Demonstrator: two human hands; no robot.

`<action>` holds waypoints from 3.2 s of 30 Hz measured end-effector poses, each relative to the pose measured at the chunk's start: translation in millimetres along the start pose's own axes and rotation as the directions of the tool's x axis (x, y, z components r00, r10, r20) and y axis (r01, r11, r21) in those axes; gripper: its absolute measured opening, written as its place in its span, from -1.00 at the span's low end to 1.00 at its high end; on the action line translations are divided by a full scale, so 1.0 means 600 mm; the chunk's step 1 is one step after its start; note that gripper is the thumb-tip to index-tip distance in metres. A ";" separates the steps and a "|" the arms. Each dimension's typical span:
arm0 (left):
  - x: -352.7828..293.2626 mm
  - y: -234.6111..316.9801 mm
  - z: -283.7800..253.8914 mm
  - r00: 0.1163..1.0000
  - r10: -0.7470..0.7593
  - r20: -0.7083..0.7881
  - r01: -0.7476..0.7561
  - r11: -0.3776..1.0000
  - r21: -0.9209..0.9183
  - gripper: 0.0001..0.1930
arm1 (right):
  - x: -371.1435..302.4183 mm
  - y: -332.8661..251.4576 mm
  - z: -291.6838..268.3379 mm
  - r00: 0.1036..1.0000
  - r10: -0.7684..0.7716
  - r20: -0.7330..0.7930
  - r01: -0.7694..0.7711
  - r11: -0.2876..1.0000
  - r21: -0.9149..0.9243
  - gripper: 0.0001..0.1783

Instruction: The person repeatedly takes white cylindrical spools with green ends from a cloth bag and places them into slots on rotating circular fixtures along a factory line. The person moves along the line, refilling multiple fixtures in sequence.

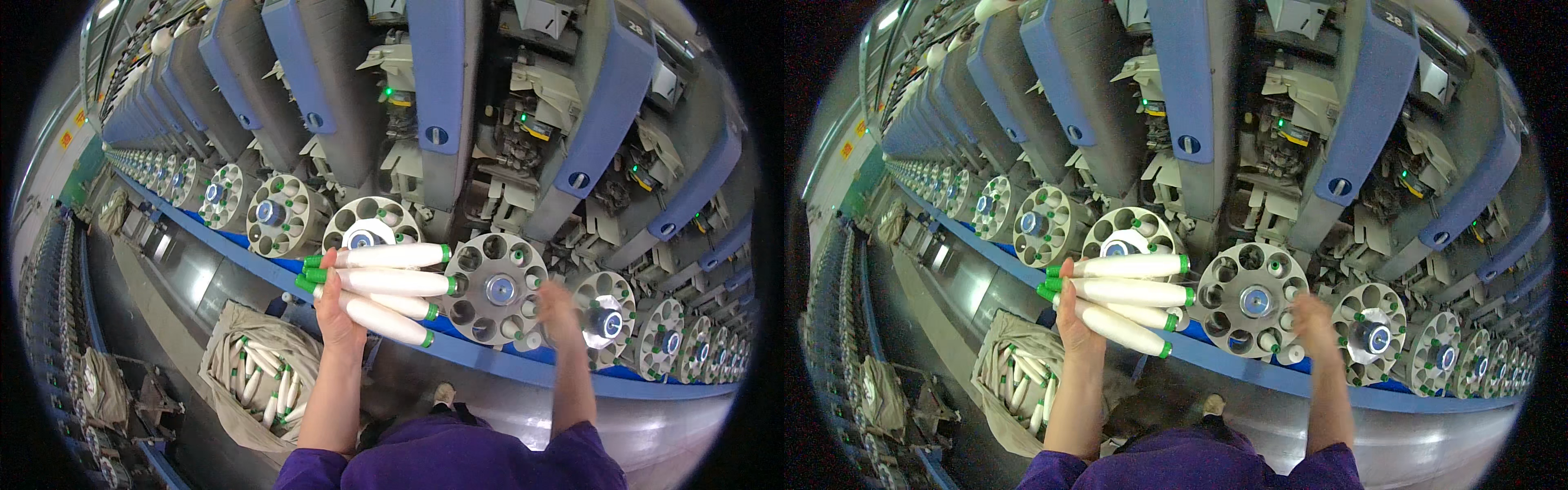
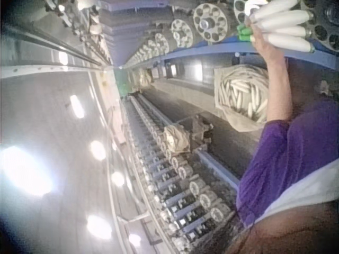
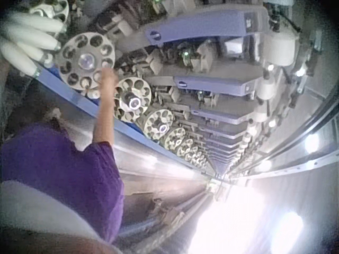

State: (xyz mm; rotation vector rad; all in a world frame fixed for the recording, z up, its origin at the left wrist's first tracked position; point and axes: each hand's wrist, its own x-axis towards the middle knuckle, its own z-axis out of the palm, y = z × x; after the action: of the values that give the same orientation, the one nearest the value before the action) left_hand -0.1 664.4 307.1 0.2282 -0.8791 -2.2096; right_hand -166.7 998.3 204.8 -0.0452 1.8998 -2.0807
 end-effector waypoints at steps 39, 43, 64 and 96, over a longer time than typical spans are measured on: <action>-0.083 -0.208 0.168 0.700 -0.560 0.443 0.586 0.805 0.092 -0.63 | -0.012 -0.147 0.120 0.772 -0.039 0.635 0.403 0.803 -0.440 -0.69; 0.039 -0.174 0.095 0.874 -0.416 0.251 0.213 0.792 0.573 -0.66 | 0.029 -0.095 0.087 0.837 0.182 0.516 -0.023 0.954 -0.300 -0.75; 0.022 -0.124 -0.163 0.979 -0.027 0.204 -0.170 0.450 0.877 -0.55 | 0.097 -0.041 0.036 0.944 -0.031 0.329 0.272 0.637 -0.721 -0.74; -0.137 0.272 -0.908 0.713 -0.049 -0.699 0.603 -0.466 0.647 -0.66 | -0.234 0.511 0.912 0.479 0.424 0.769 0.490 0.598 -0.635 -0.52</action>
State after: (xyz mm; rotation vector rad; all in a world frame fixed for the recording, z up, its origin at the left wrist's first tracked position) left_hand 372.1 355.2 -2.9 2.0397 -2.5522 -0.8720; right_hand 161.7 486.8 -4.8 -1.1712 1.8233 -0.5792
